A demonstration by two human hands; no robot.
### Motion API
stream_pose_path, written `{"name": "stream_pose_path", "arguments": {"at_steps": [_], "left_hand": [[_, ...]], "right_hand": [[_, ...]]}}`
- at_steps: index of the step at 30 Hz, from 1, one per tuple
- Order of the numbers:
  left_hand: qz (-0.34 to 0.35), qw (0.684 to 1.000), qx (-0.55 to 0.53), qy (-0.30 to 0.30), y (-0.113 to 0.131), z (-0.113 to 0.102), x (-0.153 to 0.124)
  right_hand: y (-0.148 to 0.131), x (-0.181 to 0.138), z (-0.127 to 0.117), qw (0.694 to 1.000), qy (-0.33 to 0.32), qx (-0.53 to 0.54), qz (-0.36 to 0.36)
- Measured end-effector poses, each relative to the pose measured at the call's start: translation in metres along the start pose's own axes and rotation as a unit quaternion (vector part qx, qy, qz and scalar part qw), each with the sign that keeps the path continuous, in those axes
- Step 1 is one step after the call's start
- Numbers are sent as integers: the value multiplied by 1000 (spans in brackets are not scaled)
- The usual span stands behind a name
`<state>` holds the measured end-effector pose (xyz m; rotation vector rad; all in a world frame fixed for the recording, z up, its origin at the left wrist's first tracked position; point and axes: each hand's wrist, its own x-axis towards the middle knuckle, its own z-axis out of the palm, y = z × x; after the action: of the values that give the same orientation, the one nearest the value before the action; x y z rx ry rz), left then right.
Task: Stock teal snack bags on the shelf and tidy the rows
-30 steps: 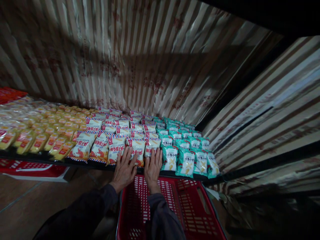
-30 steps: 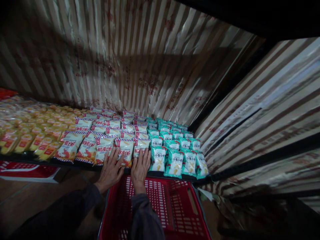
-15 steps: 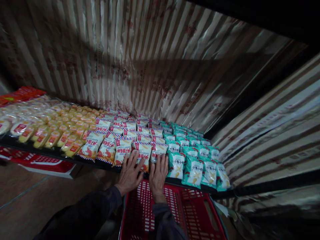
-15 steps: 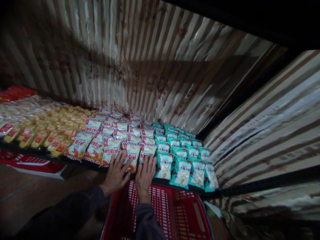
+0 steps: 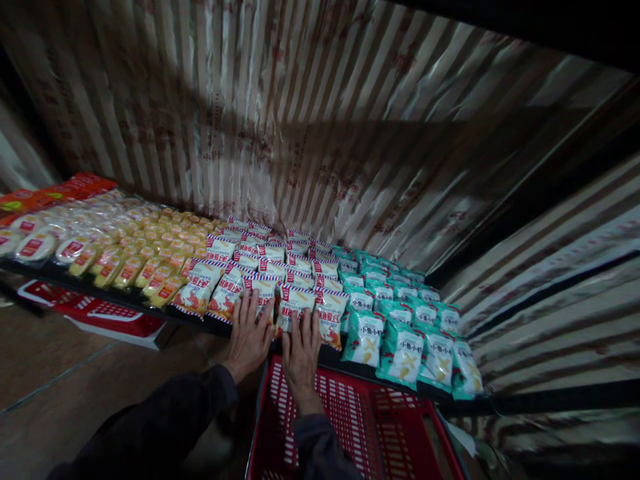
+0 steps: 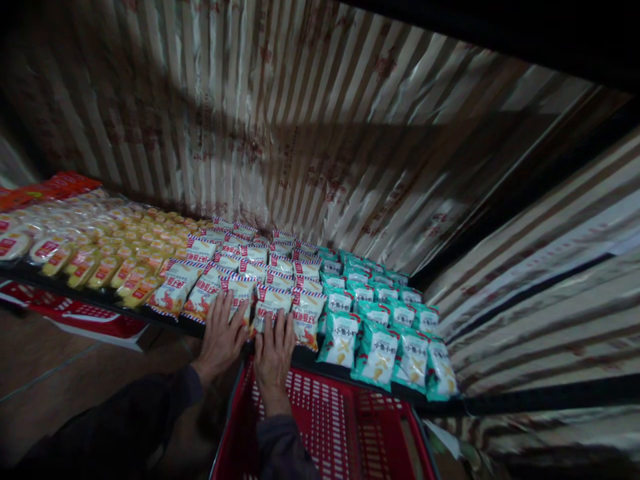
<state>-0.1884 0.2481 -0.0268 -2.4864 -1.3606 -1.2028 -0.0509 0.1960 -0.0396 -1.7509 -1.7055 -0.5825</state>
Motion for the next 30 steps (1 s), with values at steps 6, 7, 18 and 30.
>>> {"name": "stream_pose_path", "arguments": {"at_steps": [6, 7, 18, 30], "left_hand": [[-2, 999, -37, -4, -10, 2, 5], [7, 999, -47, -7, -11, 2, 6], [46, 994, -93, -44, -20, 0, 18], [43, 994, -91, -44, -26, 0, 19]], "right_hand": [[-2, 3, 6, 999, 0, 40, 12], [-2, 3, 6, 999, 1, 46, 15], [-8, 4, 12, 997, 3, 73, 39], [-11, 10, 17, 997, -1, 50, 51]]}}
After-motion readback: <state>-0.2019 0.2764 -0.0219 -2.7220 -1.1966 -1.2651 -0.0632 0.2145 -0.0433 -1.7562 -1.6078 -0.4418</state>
